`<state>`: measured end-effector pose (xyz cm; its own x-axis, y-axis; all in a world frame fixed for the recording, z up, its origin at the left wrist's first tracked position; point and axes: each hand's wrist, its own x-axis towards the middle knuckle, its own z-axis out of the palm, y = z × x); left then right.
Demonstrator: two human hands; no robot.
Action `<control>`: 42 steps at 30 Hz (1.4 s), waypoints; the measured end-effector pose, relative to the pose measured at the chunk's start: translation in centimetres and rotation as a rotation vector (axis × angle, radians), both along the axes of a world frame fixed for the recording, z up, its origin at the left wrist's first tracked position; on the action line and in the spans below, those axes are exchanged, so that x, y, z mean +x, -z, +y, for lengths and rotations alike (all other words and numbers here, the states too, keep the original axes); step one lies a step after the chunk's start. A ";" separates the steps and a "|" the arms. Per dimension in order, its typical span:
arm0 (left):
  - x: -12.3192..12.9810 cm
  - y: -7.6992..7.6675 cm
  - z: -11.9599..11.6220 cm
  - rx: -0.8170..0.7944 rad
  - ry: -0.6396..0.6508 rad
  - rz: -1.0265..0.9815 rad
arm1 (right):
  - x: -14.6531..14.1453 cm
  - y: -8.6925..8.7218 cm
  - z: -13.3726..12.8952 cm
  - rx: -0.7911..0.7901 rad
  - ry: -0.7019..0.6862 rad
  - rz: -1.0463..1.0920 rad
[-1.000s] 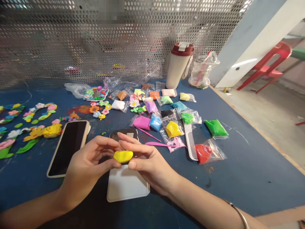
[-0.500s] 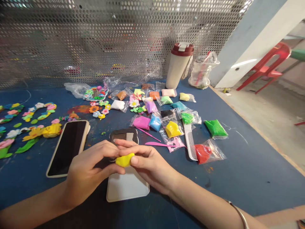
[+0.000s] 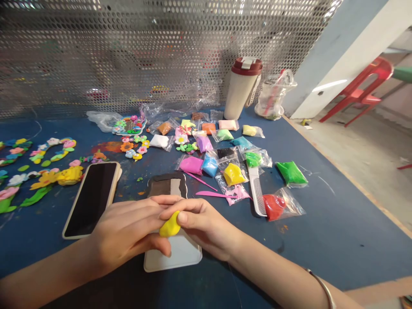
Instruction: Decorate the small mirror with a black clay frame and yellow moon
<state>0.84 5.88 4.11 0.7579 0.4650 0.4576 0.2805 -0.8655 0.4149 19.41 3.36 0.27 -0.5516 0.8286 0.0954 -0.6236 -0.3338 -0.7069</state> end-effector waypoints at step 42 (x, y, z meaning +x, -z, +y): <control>0.1 0.2 -0.1 0.548 -0.296 0.309 | -0.1 -0.7 0.4 -0.099 0.294 -0.468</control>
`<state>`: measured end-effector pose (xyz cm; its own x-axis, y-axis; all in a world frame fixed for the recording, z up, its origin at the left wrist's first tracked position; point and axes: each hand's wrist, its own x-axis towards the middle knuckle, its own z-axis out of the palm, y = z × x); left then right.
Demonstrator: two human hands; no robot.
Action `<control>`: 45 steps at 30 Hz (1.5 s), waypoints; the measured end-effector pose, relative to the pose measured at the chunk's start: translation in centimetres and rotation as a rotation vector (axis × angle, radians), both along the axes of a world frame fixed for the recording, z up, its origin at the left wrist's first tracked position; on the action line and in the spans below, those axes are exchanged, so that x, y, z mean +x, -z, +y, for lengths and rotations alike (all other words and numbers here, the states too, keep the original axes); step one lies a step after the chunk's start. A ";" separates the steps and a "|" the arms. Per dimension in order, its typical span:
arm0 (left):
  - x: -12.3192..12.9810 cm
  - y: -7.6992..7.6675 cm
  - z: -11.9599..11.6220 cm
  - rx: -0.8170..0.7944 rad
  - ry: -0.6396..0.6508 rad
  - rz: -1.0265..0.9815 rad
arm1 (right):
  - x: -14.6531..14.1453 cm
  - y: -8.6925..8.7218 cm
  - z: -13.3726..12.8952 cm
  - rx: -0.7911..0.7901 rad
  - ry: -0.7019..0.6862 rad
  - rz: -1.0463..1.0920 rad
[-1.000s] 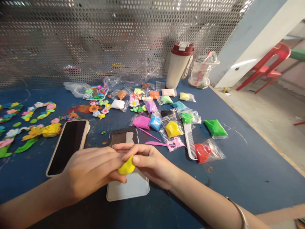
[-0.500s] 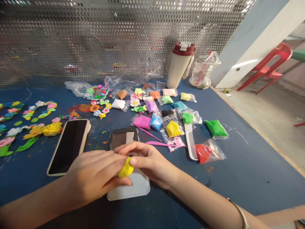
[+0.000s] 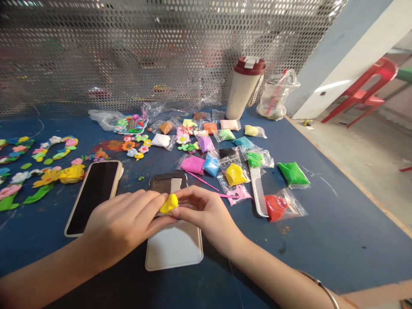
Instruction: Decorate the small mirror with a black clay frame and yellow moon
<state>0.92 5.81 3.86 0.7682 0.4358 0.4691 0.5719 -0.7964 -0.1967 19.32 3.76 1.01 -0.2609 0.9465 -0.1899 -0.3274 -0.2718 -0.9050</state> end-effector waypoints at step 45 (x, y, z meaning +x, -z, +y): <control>-0.1 -0.4 0.5 -0.649 0.025 -0.488 | 0.3 -0.2 -0.2 -0.019 0.101 0.024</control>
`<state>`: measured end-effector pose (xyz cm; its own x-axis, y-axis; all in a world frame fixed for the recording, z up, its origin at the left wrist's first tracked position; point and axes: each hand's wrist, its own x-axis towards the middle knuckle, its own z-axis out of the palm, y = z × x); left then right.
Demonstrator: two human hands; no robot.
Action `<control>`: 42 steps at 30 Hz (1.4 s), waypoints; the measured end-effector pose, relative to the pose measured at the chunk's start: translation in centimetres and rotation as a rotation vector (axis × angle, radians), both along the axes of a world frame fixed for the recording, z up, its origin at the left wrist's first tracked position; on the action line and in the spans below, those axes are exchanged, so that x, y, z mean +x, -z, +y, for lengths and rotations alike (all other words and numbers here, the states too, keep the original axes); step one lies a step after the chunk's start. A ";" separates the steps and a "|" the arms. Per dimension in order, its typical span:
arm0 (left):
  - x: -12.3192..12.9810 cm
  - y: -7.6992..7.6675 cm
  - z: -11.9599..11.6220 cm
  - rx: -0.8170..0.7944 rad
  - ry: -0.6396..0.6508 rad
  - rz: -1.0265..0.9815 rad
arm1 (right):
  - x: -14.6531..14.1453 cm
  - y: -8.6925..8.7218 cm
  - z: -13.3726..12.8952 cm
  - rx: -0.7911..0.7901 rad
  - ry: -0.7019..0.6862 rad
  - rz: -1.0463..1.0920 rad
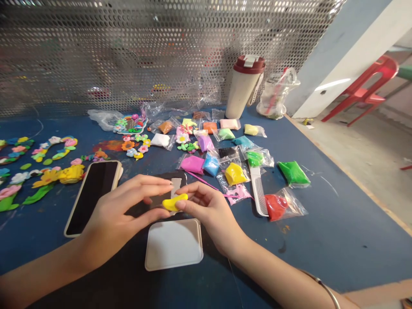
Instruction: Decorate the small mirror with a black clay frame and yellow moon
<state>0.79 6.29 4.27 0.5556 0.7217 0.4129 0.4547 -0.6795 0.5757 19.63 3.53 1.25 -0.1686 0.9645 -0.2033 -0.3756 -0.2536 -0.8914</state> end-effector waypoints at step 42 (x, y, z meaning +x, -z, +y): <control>-0.2 -0.4 0.2 -0.167 0.038 -0.012 | 0.1 0.2 -0.1 -0.002 -0.019 0.029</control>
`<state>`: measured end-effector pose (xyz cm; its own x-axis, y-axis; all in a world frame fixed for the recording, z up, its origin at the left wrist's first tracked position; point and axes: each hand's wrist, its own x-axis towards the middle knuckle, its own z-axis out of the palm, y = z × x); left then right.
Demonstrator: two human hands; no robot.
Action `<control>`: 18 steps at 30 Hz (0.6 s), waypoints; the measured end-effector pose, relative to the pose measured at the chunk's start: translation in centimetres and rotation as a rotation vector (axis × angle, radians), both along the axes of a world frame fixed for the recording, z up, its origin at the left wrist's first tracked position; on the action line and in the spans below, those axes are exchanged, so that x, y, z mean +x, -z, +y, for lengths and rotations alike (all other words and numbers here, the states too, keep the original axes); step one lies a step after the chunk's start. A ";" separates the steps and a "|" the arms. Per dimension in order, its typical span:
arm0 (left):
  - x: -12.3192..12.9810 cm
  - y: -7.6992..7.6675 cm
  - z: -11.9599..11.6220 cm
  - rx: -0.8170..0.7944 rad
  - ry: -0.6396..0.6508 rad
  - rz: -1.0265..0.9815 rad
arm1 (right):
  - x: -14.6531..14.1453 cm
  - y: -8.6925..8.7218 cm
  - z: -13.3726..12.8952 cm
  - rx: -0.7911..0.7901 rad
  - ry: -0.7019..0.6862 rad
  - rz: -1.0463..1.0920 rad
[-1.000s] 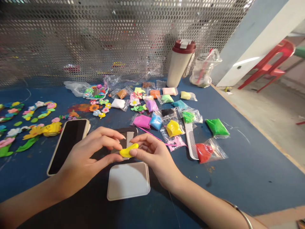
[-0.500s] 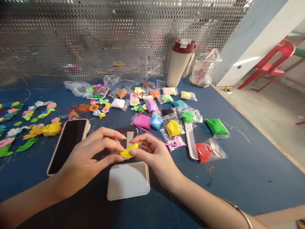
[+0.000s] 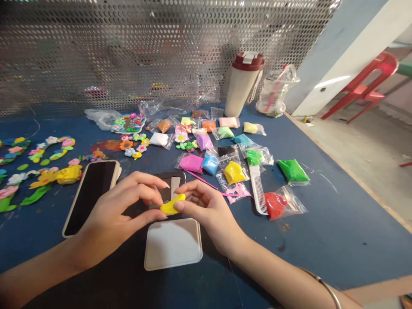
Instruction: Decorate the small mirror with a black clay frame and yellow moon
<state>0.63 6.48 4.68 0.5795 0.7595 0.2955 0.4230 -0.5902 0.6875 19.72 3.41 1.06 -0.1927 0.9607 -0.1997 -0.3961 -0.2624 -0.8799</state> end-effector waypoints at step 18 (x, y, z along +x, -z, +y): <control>0.1 0.1 -0.1 0.058 -0.023 -0.018 | 0.0 0.1 0.0 0.014 0.010 0.000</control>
